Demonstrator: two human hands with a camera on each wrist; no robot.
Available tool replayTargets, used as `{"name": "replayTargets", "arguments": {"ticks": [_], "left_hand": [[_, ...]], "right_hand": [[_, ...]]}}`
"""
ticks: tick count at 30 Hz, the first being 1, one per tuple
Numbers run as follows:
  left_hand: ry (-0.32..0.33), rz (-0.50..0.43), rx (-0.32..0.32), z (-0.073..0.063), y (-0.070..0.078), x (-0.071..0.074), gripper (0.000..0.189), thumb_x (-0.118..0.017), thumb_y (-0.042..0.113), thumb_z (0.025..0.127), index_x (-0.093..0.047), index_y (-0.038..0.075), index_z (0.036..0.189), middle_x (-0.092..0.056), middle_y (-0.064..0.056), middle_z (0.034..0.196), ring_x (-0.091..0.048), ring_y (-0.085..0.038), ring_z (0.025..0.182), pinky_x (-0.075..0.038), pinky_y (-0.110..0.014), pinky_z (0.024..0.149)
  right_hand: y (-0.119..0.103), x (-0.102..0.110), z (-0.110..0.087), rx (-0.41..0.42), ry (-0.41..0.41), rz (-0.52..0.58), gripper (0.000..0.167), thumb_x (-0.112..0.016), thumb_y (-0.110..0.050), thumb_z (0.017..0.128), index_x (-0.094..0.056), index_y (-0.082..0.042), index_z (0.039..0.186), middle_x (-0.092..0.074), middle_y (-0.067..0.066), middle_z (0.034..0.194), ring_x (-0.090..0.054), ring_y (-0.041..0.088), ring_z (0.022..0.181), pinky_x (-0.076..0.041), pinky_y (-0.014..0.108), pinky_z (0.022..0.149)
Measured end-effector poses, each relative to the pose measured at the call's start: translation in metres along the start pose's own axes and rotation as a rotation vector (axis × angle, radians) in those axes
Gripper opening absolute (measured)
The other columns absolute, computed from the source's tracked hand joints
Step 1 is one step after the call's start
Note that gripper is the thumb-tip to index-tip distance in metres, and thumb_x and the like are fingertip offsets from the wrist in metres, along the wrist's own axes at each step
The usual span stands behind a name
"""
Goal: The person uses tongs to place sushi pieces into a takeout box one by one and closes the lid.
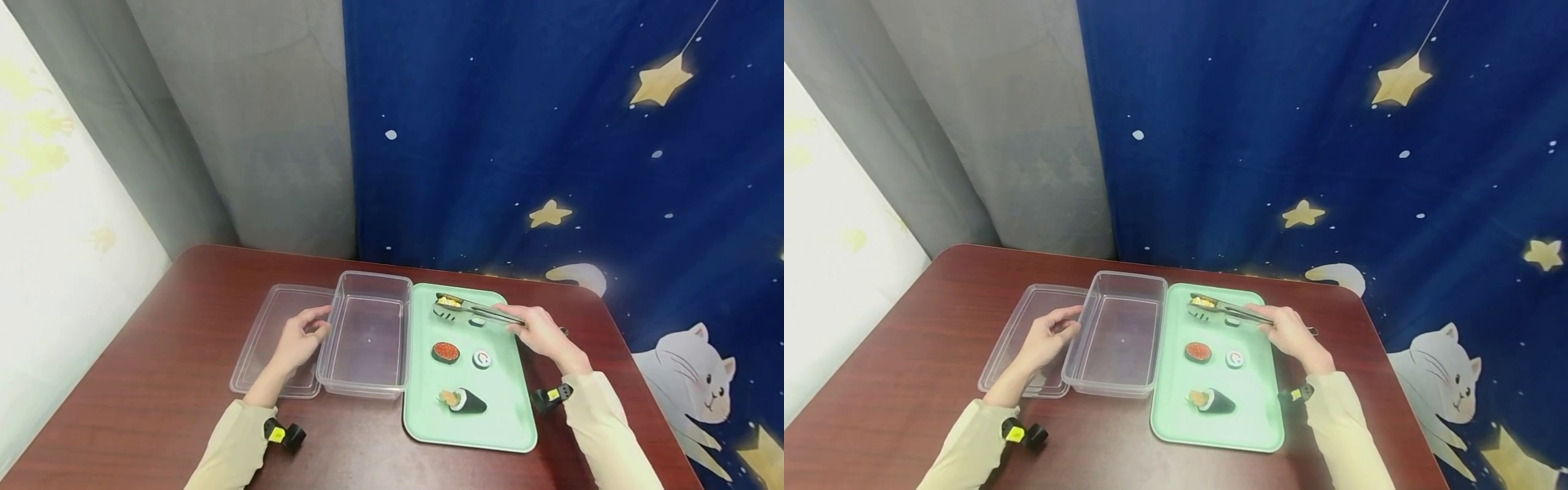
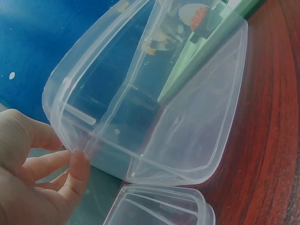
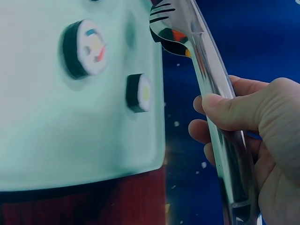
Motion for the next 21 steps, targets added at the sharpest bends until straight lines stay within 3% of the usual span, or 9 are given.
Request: {"name": "replayTargets", "arguments": {"ticks": [4, 10, 21], "left_hand": [[0.001, -0.007, -0.003, 0.0, 0.0, 0.0, 0.036, -0.059, -0.005, 0.085, -0.058, -0.006, 0.121, -0.059, -0.019, 0.106, -0.057, -0.013, 0.086, -0.044, -0.017, 0.066], [0.008, -0.008, -0.014, 0.0, 0.001, 0.001, 0.036, -0.059, -0.004, 0.085, -0.058, -0.007, 0.121, -0.059, -0.021, 0.105, -0.057, -0.01, 0.084, -0.043, -0.017, 0.065], [0.006, -0.022, 0.011, -0.001, 0.004, 0.001, 0.036, -0.059, -0.005, 0.085, -0.057, -0.007, 0.121, -0.059, -0.022, 0.106, -0.057, -0.012, 0.086, -0.043, -0.015, 0.064]], "right_hand": [[-0.008, 0.01, 0.004, 0.028, 0.032, -0.03, 0.047, -0.07, 0.007, 0.077, -0.062, -0.003, 0.122, -0.066, 0.017, 0.109, -0.04, 0.005, 0.055, -0.04, 0.03, 0.061], [-0.022, 0.02, 0.011, 0.086, 0.083, -0.054, 0.048, -0.071, 0.007, 0.076, -0.062, -0.001, 0.122, -0.065, 0.017, 0.112, -0.062, 0.02, 0.078, -0.046, 0.034, 0.064], [-0.047, 0.023, 0.029, 0.11, 0.06, -0.019, 0.046, -0.07, 0.004, 0.079, -0.061, -0.005, 0.123, -0.065, 0.013, 0.114, -0.055, 0.013, 0.072, -0.043, 0.031, 0.064]]}}
Point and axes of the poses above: each hand's wrist, its own z-axis towards the middle knuckle, its own x-axis out of the back of the hand, y = z × x, the point moved 7 cm from there along z, towards the middle knuckle
